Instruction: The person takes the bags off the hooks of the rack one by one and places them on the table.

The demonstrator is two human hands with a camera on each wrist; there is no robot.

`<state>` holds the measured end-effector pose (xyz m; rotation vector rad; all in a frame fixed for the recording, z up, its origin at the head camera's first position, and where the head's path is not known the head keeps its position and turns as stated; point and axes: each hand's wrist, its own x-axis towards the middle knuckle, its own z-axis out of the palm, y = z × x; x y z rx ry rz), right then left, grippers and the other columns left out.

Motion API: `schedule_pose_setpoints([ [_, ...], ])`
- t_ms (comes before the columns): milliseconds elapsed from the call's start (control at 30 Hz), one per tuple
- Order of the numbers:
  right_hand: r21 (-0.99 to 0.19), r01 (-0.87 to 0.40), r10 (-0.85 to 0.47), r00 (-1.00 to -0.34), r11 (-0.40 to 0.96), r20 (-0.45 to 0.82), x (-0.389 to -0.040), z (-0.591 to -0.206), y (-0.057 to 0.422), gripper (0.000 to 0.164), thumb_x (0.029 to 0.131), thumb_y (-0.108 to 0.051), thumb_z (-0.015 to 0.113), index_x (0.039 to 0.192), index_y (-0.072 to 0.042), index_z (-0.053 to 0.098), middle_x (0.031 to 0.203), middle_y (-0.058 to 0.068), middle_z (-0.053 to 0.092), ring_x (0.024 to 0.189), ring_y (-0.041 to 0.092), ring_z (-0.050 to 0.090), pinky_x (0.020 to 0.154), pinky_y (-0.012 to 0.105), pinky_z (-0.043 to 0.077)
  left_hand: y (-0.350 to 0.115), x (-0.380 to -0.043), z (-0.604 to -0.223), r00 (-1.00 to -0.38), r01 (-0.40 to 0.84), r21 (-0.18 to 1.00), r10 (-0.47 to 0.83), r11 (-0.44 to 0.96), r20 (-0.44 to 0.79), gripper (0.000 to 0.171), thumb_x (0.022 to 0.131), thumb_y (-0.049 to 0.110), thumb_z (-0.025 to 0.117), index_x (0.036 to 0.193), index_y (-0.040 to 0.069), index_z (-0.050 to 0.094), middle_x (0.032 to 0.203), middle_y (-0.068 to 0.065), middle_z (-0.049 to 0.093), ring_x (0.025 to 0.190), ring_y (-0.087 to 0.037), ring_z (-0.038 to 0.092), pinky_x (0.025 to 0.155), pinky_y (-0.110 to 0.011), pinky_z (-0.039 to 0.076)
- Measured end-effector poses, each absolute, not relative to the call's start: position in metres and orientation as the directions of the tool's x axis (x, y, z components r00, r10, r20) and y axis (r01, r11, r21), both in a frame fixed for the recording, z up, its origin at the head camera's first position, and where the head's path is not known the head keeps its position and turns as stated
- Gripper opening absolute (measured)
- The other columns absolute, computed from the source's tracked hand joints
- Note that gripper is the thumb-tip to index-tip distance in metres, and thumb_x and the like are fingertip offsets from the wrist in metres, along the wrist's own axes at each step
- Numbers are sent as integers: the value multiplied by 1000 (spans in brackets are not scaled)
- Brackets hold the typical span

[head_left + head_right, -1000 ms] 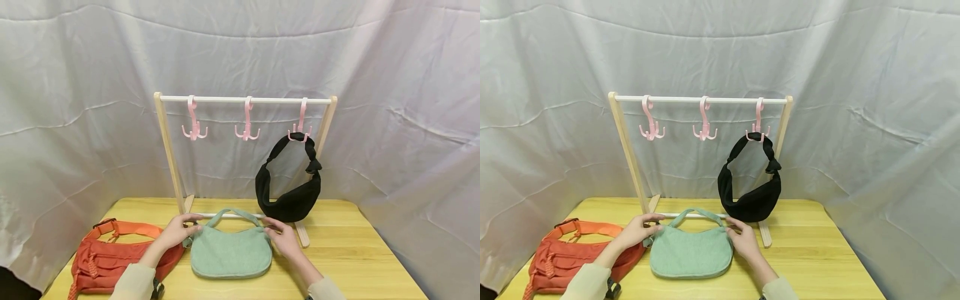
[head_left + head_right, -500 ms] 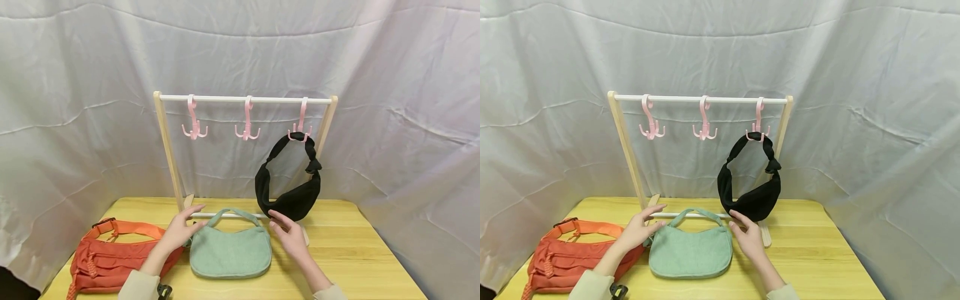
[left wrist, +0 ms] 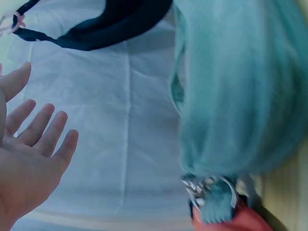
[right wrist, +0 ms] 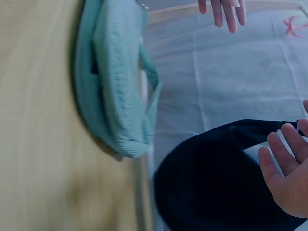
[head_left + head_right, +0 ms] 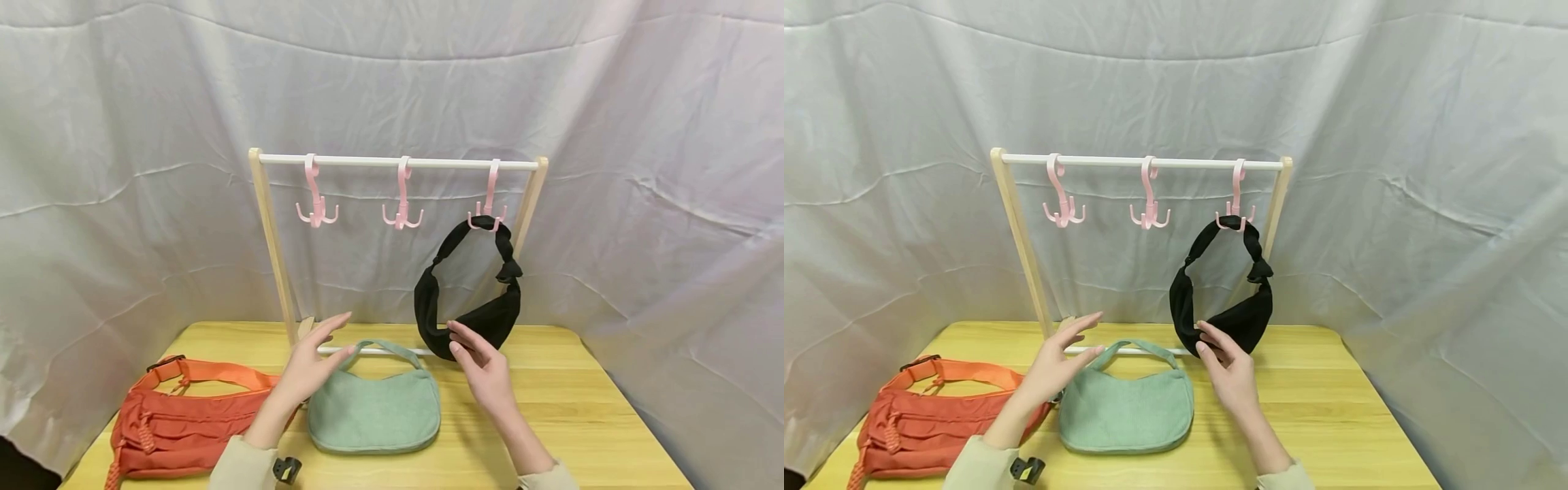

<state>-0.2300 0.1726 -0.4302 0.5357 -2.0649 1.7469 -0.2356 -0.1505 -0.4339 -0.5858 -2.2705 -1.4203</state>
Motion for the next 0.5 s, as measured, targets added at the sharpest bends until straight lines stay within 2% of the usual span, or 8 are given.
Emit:
schedule_pose_setpoints([
  [500, -700, -685, 28, -710, 204, 703, -218, -376, 186, 40, 100, 3, 65, 139, -5, 66, 139, 14, 66, 126, 14, 62, 104, 19, 49, -114, -244, -400, -776, 626, 729, 121, 278, 619, 57, 95, 15, 78, 148, 14, 60, 150, -4, 58, 138, -27, 54, 110, -57, 47],
])
